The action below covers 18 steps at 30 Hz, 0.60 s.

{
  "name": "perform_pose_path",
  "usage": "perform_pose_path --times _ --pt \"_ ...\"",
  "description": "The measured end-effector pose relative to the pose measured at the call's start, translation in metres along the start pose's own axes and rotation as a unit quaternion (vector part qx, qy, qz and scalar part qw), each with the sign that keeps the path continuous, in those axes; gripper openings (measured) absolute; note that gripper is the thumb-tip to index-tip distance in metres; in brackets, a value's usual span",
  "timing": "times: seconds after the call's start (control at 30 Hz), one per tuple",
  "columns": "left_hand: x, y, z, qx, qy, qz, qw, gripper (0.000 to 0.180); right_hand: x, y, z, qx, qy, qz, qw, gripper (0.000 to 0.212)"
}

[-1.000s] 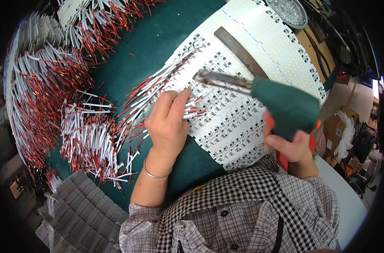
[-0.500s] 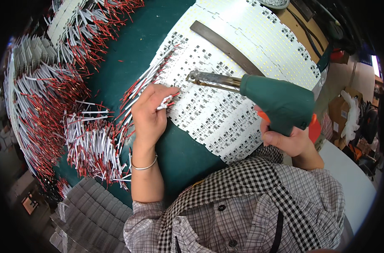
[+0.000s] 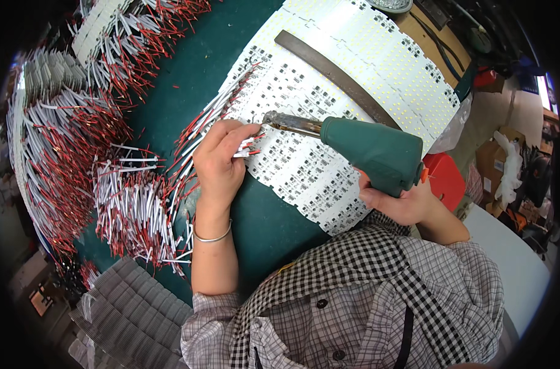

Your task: The person solders wire ends to circuit boards using a handheld soldering gun by hand.

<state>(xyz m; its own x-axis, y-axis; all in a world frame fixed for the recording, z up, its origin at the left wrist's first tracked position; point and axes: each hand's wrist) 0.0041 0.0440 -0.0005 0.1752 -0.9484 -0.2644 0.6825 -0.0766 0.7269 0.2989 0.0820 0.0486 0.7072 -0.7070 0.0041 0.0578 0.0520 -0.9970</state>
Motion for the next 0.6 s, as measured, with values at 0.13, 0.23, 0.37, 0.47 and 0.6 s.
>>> perform_pose_path --times 0.13,0.23,0.37,0.47,0.6 --pt "0.002 -0.002 -0.002 -0.023 0.013 -0.031 0.999 0.051 0.001 -0.003 -0.007 -0.012 0.02 -0.013 1.0 0.026" --pt "0.003 -0.004 -0.002 -0.021 0.007 -0.031 0.999 0.056 -0.003 -0.007 -0.008 -0.008 0.035 0.019 0.999 0.03" --pt "0.003 -0.002 -0.001 -0.021 0.007 -0.026 0.999 0.057 -0.003 -0.01 -0.002 0.035 0.002 0.017 0.999 0.036" --pt "0.002 -0.003 -0.002 -0.018 0.005 -0.027 0.999 0.057 -0.005 -0.008 -0.006 0.016 0.023 0.004 1.0 0.035" --pt "0.003 -0.003 -0.002 -0.026 0.008 -0.029 0.999 0.056 -0.008 -0.008 -0.006 0.057 0.022 0.054 0.997 0.033"
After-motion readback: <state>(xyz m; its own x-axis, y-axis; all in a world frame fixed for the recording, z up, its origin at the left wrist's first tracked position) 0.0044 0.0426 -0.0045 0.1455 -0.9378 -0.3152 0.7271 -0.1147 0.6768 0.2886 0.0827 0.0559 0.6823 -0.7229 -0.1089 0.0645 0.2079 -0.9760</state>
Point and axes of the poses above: each hand's wrist, its own x-axis away from the middle knuckle, its own z-axis out of the back of the hand, y = z × x, and after that the axes turned 8 degrees about z, right-handed
